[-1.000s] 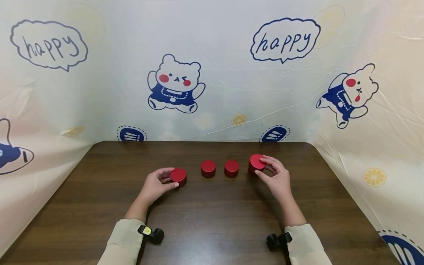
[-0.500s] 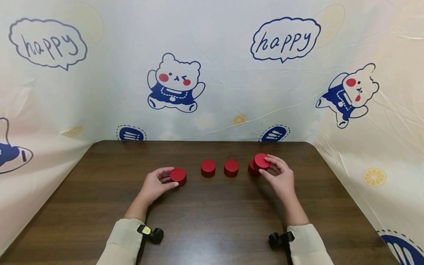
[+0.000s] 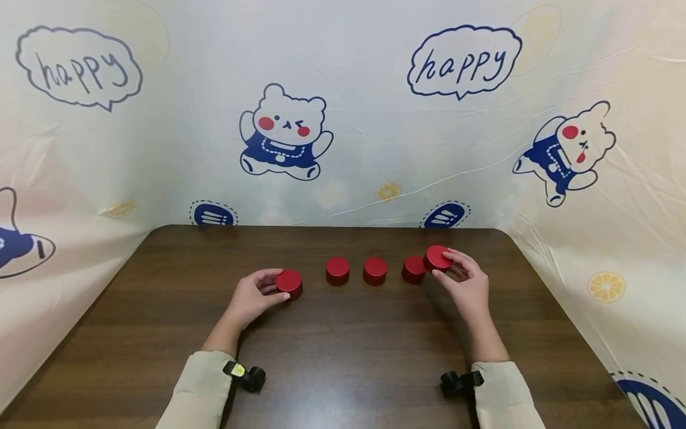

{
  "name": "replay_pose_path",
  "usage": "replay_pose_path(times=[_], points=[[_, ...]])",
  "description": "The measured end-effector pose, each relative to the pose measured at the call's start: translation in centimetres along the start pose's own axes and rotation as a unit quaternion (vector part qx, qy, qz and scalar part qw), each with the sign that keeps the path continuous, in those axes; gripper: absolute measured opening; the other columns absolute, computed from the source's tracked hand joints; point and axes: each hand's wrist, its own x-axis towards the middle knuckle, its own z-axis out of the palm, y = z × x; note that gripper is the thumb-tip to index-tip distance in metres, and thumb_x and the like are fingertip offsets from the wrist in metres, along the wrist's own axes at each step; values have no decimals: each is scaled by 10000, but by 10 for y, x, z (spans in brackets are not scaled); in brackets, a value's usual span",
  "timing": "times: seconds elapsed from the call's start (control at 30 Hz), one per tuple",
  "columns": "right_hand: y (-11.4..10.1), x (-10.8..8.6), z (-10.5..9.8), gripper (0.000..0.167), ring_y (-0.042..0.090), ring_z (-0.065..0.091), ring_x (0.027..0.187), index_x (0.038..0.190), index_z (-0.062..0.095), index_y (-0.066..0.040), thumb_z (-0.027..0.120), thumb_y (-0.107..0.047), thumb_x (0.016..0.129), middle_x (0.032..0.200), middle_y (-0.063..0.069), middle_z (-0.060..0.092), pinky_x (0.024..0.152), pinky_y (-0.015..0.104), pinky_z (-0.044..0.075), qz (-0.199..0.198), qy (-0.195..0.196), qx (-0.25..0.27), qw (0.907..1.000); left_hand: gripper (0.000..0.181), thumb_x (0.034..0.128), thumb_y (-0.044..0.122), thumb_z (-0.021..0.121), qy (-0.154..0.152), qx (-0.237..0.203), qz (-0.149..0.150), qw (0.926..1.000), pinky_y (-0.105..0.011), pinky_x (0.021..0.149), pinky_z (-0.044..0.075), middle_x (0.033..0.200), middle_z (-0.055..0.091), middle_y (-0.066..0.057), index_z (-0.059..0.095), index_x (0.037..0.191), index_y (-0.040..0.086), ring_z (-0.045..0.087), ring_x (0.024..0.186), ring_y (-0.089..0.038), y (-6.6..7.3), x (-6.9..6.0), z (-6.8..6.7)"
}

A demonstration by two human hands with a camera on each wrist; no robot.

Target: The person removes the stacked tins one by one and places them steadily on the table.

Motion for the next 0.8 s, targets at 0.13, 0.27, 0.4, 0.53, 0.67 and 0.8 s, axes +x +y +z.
replay_pose_path(times=[0.13, 0.27, 0.4, 0.53, 0.67, 0.8], points=[[17, 5, -4, 430, 175, 618, 1066, 1195, 665, 26, 792, 19, 784, 1291, 168, 589, 940, 253, 488, 147, 81, 54, 9998, 614, 753, 141, 856, 10, 7, -37, 10000, -349, 938, 503, 1234, 618, -186, 588, 1294, 30, 627, 1100, -308, 1, -1, -1], [38, 10, -9, 445, 160, 605, 1084, 1208, 678, -44, 813, -46, 784, 1300, 83, 597, 932, 205, 481, 362, 232, 8, 9991, 610, 758, 152, 853, -7, 22, -65, 10000, -366, 945, 499, 1242, 614, -184, 589, 1295, 34, 623, 1106, -312, 2, -1, -1], [47, 11, -13, 449, 177, 598, 1098, 1217, 674, -55, 814, -67, 790, 1307, 77, 594, 930, 204, 484, 494, 344, -91, 9981, 606, 763, 157, 850, -34, 47, -110, 9999, -374, 953, 495, 1249, 611, -179, 589, 1297, 43, 618, 1116, -311, 2, -1, -1], [51, 12, -17, 450, 204, 589, 1119, 1226, 670, -62, 808, -68, 797, 1315, 69, 589, 957, 243, 480, 714, 376, -106, 9967, 602, 763, 147, 849, -33, 38, -88, 9999, -371, 951, 496, 1246, 612, -178, 589, 1295, 41, 619, 1114, -309, 3, -1, 0], [54, 12, -19, 460, 210, 575, 1143, 1243, 660, -76, 803, -79, 805, 1328, 56, 580, 965, 247, 476, 945, 343, -206, 9947, 606, 762, 137, 849, -28, 20, -28, 10000, -362, 942, 502, 1238, 614, -180, 585, 1298, 33, 625, 1104, -307, 3, -2, -1], [57, 11, -20, 468, 221, 573, 1141, 1252, 656, -73, 804, -98, 809, 1332, 66, 576, 953, 229, 478, 1011, 312, -313, 9939, 611, 758, 131, 851, -25, -8, -22, 10000, -353, 936, 506, 1232, 617, -183, 584, 1298, 29, 629, 1099, -305, 2, -1, -1]])
